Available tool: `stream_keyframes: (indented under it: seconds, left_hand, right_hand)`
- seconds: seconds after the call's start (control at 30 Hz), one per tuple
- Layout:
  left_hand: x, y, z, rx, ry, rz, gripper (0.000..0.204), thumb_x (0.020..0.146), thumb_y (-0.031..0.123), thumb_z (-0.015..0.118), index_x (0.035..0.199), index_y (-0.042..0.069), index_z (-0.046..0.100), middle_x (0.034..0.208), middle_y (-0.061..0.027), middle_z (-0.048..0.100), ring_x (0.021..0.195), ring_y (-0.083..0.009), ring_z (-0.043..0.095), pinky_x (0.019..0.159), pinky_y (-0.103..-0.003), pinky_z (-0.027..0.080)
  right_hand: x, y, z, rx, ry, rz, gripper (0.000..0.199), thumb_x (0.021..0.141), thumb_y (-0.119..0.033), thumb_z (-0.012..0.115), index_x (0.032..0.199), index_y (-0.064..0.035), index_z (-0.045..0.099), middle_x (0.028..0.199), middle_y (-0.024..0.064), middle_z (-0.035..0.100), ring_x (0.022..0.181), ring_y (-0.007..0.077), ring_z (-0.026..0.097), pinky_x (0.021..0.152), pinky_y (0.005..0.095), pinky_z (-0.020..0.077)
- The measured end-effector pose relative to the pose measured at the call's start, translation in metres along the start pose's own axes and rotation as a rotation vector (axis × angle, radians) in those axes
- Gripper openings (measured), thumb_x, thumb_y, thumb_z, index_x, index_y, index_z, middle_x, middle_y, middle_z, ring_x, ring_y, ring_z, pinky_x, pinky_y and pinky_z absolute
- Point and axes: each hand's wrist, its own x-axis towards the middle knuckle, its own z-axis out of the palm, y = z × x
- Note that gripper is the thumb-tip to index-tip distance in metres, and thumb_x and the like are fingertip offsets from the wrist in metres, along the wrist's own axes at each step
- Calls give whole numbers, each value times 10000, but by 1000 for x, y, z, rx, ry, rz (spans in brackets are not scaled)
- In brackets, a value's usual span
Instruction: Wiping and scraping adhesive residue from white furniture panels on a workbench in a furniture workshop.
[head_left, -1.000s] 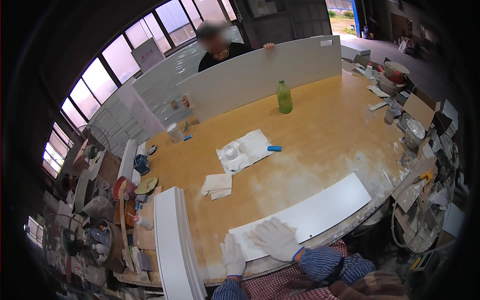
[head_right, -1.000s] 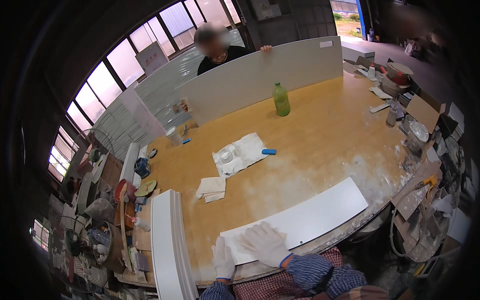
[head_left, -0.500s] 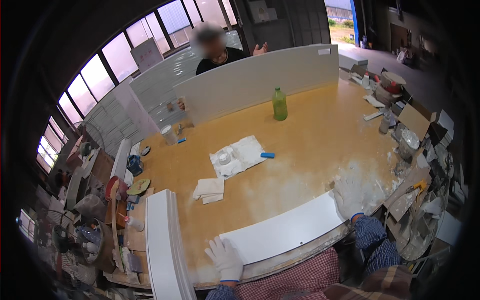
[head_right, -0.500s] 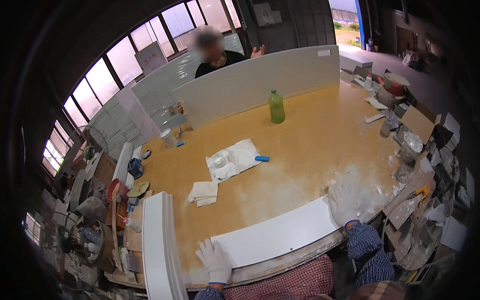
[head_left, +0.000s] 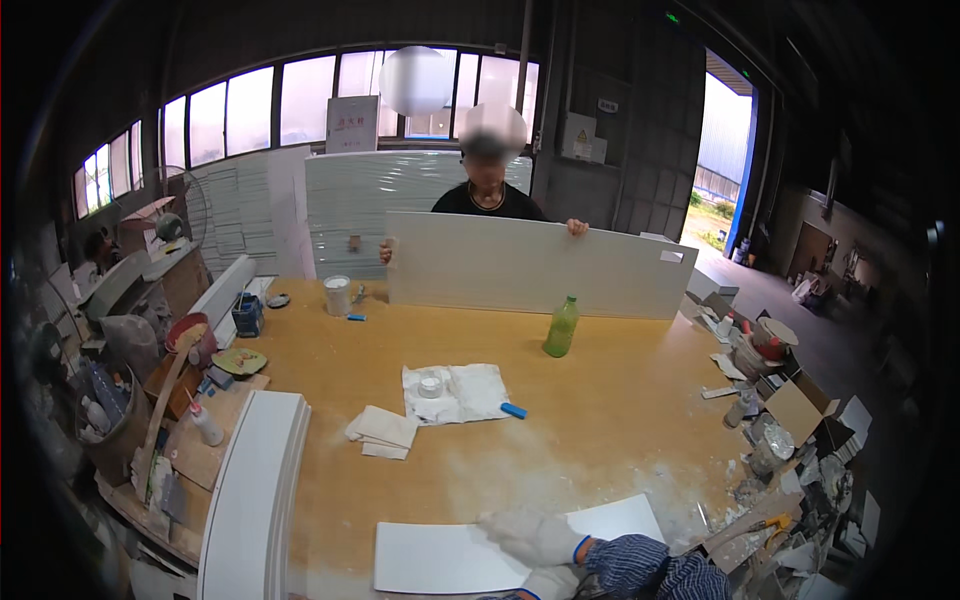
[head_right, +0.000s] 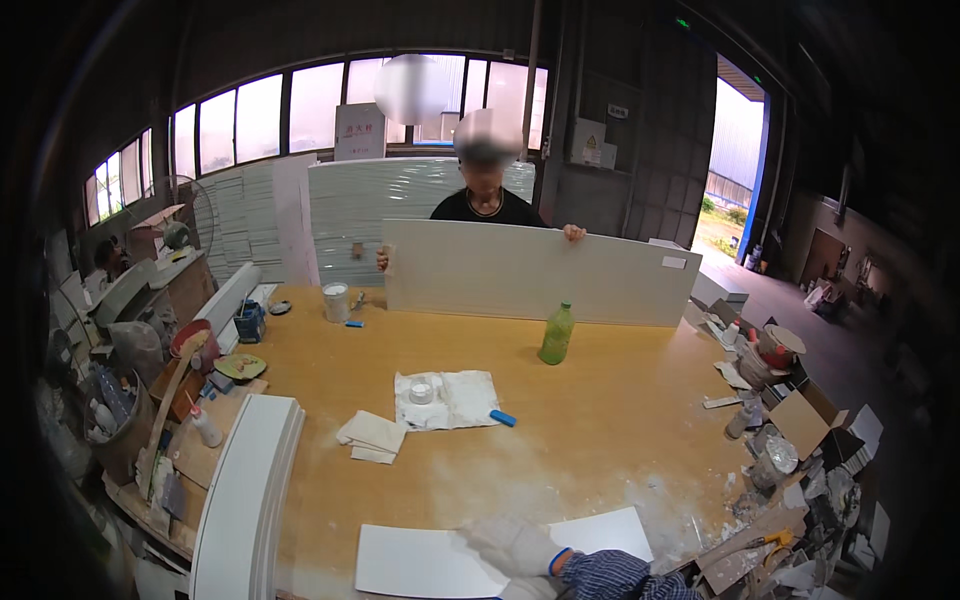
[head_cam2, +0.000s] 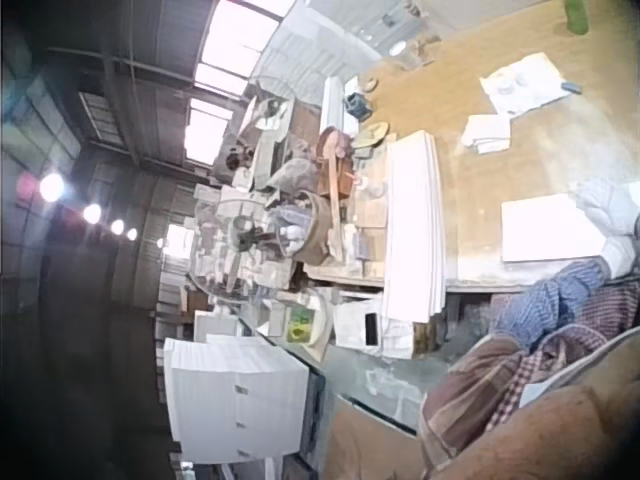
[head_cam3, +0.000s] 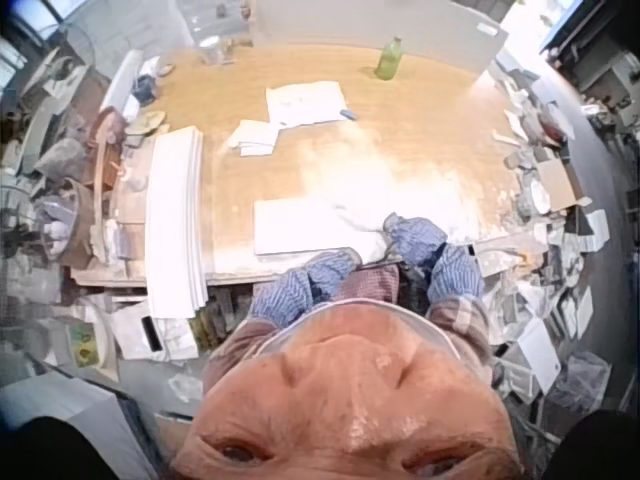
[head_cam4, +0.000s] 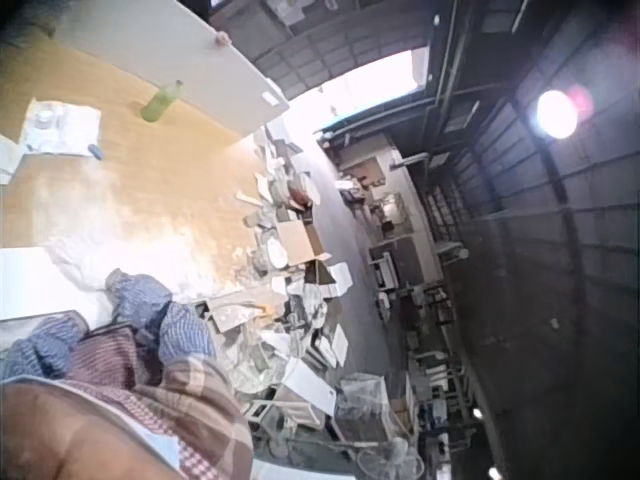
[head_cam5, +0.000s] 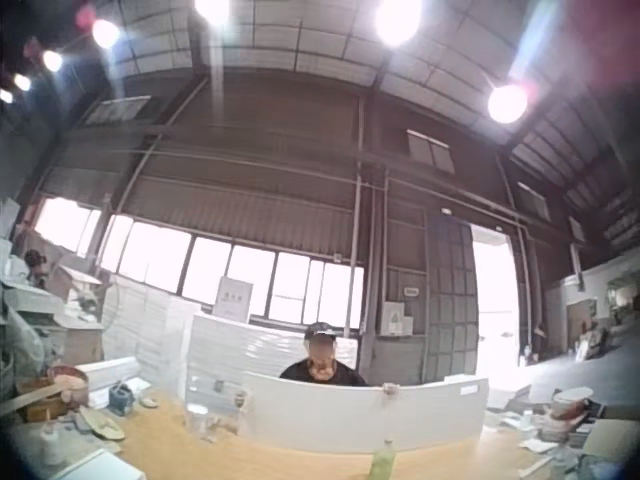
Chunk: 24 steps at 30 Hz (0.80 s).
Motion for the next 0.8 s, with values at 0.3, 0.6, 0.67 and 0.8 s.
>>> stream_keyframes:
  seconds: [0.3, 0.6, 0.67, 0.8]
  left_hand:
    - [-21, 9, 31, -55, 59, -2, 648, 948, 402, 623, 1479, 51, 504, 1430, -203, 560, 1368, -377, 501, 1212, -585, 336]
    - [-32, 33, 55, -103, 169, -51, 630, 947, 398, 623, 1462, 53, 515, 1429, -200, 562, 1370, -374, 500, 1206, -580, 339]
    - [-35, 38, 60, -106, 189, -68, 626, 947, 398, 623, 1459, 54, 517, 1429, -199, 563, 1370, -373, 500, 1204, -579, 340]
    - [-42, 51, 72, -112, 215, -89, 618, 946, 396, 623, 1452, 55, 522, 1429, -197, 564, 1371, -371, 499, 1202, -577, 341]
  right_hand:
    - [134, -84, 37, -112, 107, -214, 694, 949, -382, 666, 1546, -111, 436, 1431, 158, 521, 1268, 363, 486, 1050, 523, 429]
    - [194, -108, 76, -107, 175, -377, 642, 937, -398, 673, 1488, -121, 495, 1338, 99, 543, 1163, 313, 487, 944, 483, 441]
    - [194, -113, 70, -92, 164, -367, 638, 938, -400, 671, 1486, -124, 499, 1329, 98, 547, 1165, 309, 486, 940, 475, 440]
    - [192, -117, 63, -38, 116, -327, 601, 938, -375, 664, 1443, -80, 524, 1325, 127, 562, 1198, 314, 494, 1032, 468, 397]
